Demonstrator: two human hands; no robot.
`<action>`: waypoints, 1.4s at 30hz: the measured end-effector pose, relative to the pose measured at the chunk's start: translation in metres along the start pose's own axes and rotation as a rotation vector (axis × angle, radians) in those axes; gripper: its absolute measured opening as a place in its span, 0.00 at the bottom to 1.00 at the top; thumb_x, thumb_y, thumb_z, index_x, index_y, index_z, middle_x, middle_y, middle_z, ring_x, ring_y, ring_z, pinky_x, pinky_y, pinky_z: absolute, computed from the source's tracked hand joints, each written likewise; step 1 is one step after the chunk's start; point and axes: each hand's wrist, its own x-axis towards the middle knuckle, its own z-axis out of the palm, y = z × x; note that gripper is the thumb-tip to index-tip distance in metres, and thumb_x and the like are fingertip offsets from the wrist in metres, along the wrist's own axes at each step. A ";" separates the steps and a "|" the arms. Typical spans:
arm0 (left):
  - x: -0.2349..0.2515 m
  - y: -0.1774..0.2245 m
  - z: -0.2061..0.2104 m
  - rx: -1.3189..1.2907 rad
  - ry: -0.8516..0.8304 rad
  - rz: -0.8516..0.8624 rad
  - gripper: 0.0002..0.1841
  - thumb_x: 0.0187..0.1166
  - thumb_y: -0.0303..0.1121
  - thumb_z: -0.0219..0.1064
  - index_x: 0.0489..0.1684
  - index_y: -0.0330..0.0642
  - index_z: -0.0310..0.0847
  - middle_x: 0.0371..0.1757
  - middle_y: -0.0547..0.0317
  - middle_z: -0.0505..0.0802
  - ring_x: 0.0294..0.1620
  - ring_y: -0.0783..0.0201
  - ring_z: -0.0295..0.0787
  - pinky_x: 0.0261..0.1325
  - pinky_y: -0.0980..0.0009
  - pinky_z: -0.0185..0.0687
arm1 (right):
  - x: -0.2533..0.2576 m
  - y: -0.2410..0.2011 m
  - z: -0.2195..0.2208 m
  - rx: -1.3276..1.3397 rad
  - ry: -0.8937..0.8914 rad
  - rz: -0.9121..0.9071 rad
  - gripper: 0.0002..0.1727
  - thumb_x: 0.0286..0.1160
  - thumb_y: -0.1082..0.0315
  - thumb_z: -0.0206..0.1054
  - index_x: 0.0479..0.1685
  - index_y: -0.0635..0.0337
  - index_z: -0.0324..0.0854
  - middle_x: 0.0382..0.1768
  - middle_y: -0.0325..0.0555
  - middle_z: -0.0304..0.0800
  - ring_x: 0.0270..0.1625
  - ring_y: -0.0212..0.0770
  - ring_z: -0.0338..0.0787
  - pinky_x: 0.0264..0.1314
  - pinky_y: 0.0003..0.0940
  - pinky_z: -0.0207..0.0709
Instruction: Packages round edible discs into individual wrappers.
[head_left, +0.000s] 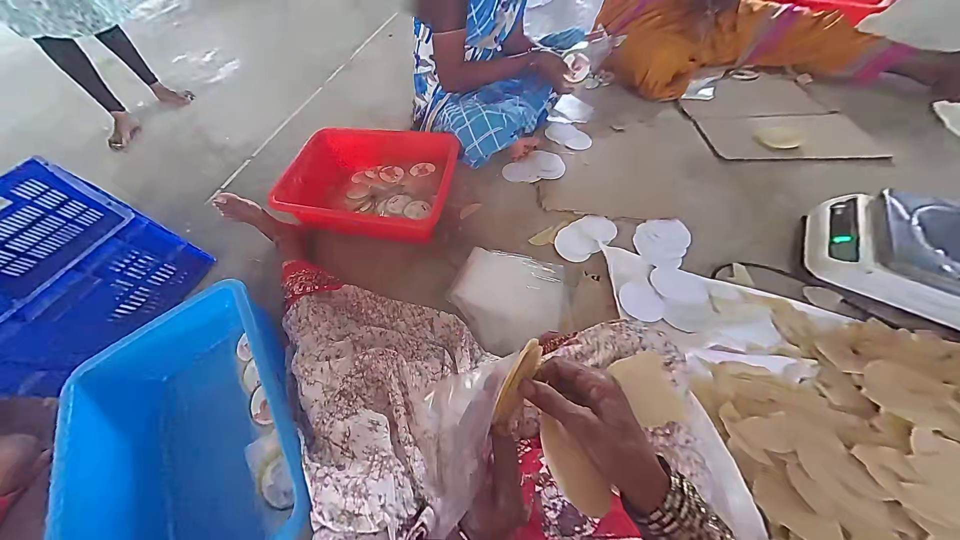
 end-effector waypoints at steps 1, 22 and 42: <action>0.002 0.000 -0.001 -0.006 0.005 0.013 0.20 0.88 0.36 0.61 0.77 0.67 0.76 0.70 0.89 0.86 0.68 0.88 0.81 0.71 0.83 0.78 | 0.001 -0.001 0.000 0.059 -0.022 0.021 0.14 0.66 0.49 0.77 0.31 0.50 0.90 0.20 0.29 0.88 0.22 0.24 0.84 0.25 0.21 0.77; 0.033 0.005 0.015 -0.544 0.340 -0.966 0.18 0.72 0.15 0.56 0.61 0.34 0.69 0.41 0.58 0.90 0.39 0.69 0.92 0.45 0.71 0.91 | 0.015 0.014 -0.040 0.249 -0.152 0.021 0.10 0.66 0.73 0.61 0.30 0.54 0.90 0.32 0.32 0.94 0.35 0.27 0.91 0.39 0.24 0.86; 0.023 0.008 0.011 -0.451 0.298 -1.115 0.13 0.74 0.11 0.54 0.50 0.37 0.71 0.34 0.59 0.90 0.32 0.68 0.92 0.37 0.70 0.91 | 0.018 0.075 -0.103 -0.982 0.054 0.342 0.55 0.59 0.33 0.77 0.83 0.63 0.70 0.84 0.70 0.65 0.84 0.75 0.64 0.68 0.75 0.67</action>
